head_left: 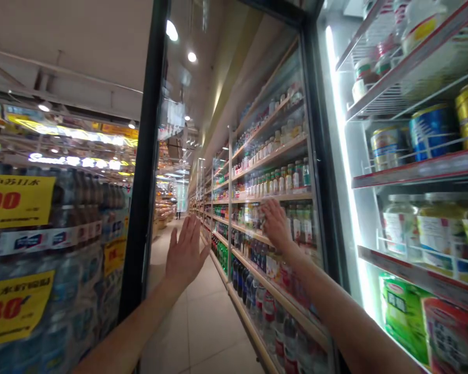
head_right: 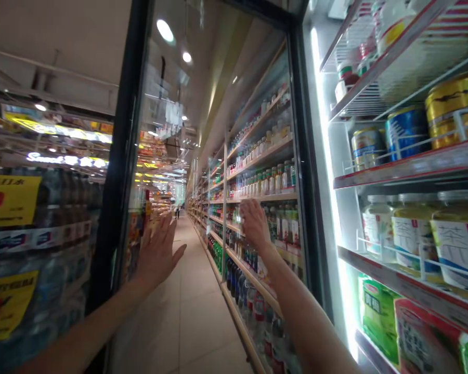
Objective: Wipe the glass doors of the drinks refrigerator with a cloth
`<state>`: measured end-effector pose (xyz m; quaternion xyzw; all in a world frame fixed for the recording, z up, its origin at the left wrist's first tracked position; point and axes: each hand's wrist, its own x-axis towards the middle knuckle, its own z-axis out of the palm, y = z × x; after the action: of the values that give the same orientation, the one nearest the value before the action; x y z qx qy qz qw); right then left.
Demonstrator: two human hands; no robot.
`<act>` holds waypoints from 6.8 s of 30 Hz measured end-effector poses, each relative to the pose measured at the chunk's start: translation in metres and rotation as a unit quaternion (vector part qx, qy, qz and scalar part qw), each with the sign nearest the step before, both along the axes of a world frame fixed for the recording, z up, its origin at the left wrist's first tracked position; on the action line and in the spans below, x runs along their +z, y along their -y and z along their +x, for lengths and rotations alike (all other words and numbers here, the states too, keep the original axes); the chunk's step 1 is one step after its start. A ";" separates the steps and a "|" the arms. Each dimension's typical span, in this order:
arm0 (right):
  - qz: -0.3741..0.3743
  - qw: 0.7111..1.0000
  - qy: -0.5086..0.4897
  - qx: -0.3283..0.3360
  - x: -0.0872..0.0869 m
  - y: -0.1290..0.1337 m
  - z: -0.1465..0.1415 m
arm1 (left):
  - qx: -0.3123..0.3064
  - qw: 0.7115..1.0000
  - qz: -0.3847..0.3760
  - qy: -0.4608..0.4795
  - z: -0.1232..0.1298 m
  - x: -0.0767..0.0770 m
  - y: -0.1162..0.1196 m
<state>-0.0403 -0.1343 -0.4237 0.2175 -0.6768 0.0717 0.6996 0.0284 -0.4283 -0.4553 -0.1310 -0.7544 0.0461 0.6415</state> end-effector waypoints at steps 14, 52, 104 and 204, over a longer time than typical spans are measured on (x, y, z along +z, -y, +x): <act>0.103 0.995 0.012 0.012 0.020 0.079 0.015 | 0.030 0.999 0.006 0.016 0.011 0.014 0.020; 0.365 0.929 0.008 0.060 0.026 0.235 0.042 | 0.065 0.998 0.017 -0.009 0.076 0.034 0.119; 0.027 0.999 -0.021 -0.023 -0.002 0.068 0.017 | 0.040 0.998 -0.003 0.045 0.005 0.011 0.011; 0.330 0.942 0.054 0.018 -0.105 0.109 0.046 | 0.034 0.986 -0.069 0.145 0.045 -0.108 0.057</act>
<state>0.0056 -0.2437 -0.5284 0.4438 -0.6957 -0.1315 0.5493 0.0739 -0.4857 -0.5634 -0.1549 -0.8384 0.1002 0.5128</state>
